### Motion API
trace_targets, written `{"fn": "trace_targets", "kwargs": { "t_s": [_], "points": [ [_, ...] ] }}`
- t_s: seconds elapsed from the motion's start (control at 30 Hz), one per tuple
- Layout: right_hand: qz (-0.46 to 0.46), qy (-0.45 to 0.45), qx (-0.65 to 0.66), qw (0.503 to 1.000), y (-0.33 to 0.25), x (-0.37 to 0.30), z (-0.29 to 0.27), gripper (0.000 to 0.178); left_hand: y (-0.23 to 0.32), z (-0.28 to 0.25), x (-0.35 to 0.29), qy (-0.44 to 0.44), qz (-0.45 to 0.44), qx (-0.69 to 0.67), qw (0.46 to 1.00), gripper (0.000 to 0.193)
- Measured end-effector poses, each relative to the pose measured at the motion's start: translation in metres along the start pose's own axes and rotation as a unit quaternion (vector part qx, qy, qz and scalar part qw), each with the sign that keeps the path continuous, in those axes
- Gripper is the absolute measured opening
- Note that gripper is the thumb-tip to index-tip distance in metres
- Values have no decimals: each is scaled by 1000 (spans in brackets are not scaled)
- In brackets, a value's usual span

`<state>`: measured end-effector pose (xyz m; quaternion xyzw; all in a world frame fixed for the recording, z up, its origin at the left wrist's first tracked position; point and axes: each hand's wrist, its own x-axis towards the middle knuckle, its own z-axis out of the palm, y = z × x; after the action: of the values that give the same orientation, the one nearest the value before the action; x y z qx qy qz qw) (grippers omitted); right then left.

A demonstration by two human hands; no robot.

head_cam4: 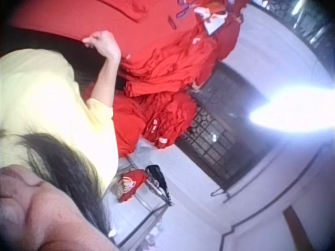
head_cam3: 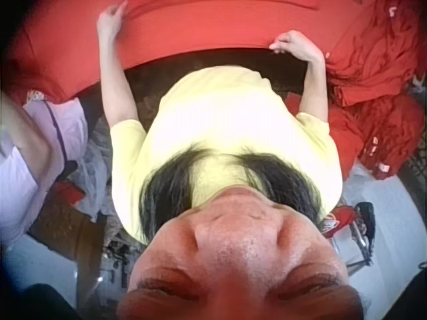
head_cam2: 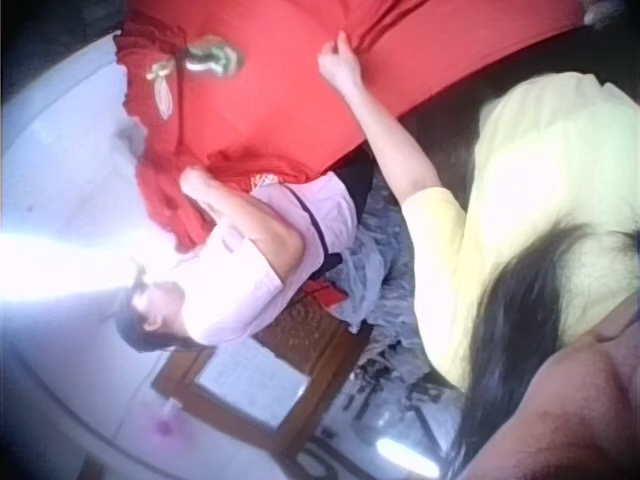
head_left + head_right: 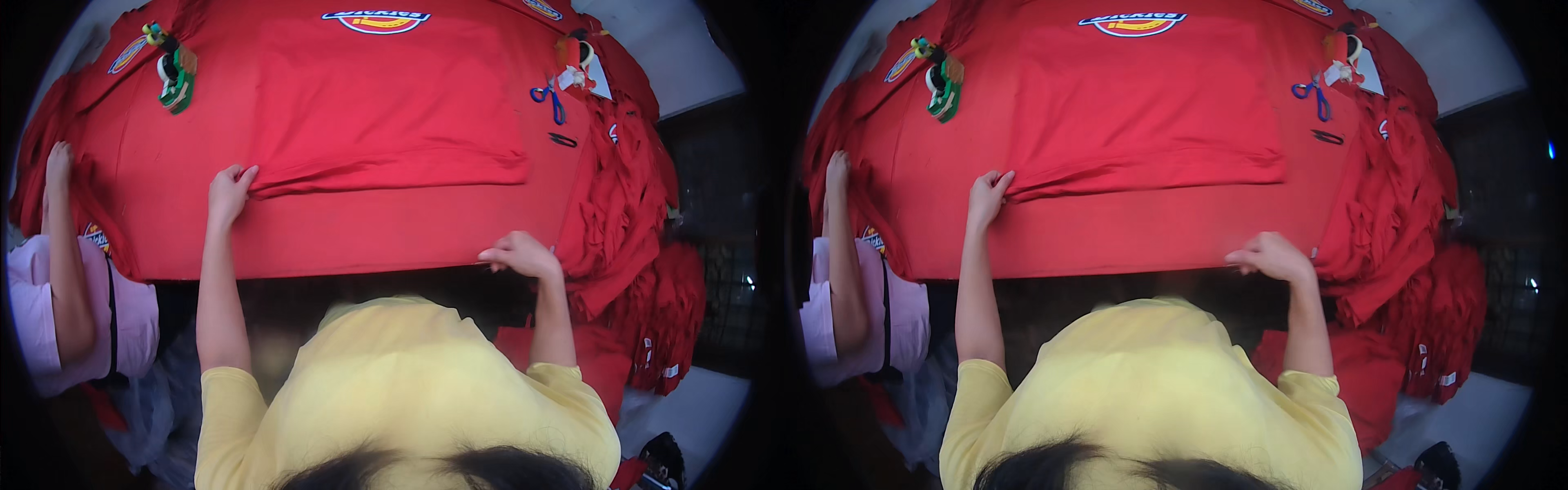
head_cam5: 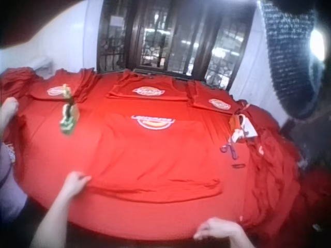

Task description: The person picks up red tank tops from a large pile on a table, spreads them out to check the logo and neckline, folds the side of one garment, and then moves away to place it in a different pile.

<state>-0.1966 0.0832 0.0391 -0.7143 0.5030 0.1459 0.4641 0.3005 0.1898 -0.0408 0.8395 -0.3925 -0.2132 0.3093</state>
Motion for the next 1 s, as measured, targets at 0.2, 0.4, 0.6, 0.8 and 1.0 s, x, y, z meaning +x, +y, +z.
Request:
{"fn": "trace_targets", "kwargs": {
  "t_s": [0.2,0.4,0.6,0.8,1.0],
  "points": [
    [-70,515,79,851,60,72,-57,47,7,-9,-2,-94,-7,-132,987,25],
    [-54,489,226,841,75,134,-76,44,-6,-20,-7,-127,-14,-251,960,15],
    [-143,420,317,838,61,94,-72,21,4,-25,-9,-117,-34,-230,966,12],
    [-256,445,287,809,110,37,-23,13,-14,-36,-65,-49,151,-175,972,8],
    [-132,546,40,826,122,29,29,7,-39,-25,-109,16,248,61,967,14]
  ]
}}
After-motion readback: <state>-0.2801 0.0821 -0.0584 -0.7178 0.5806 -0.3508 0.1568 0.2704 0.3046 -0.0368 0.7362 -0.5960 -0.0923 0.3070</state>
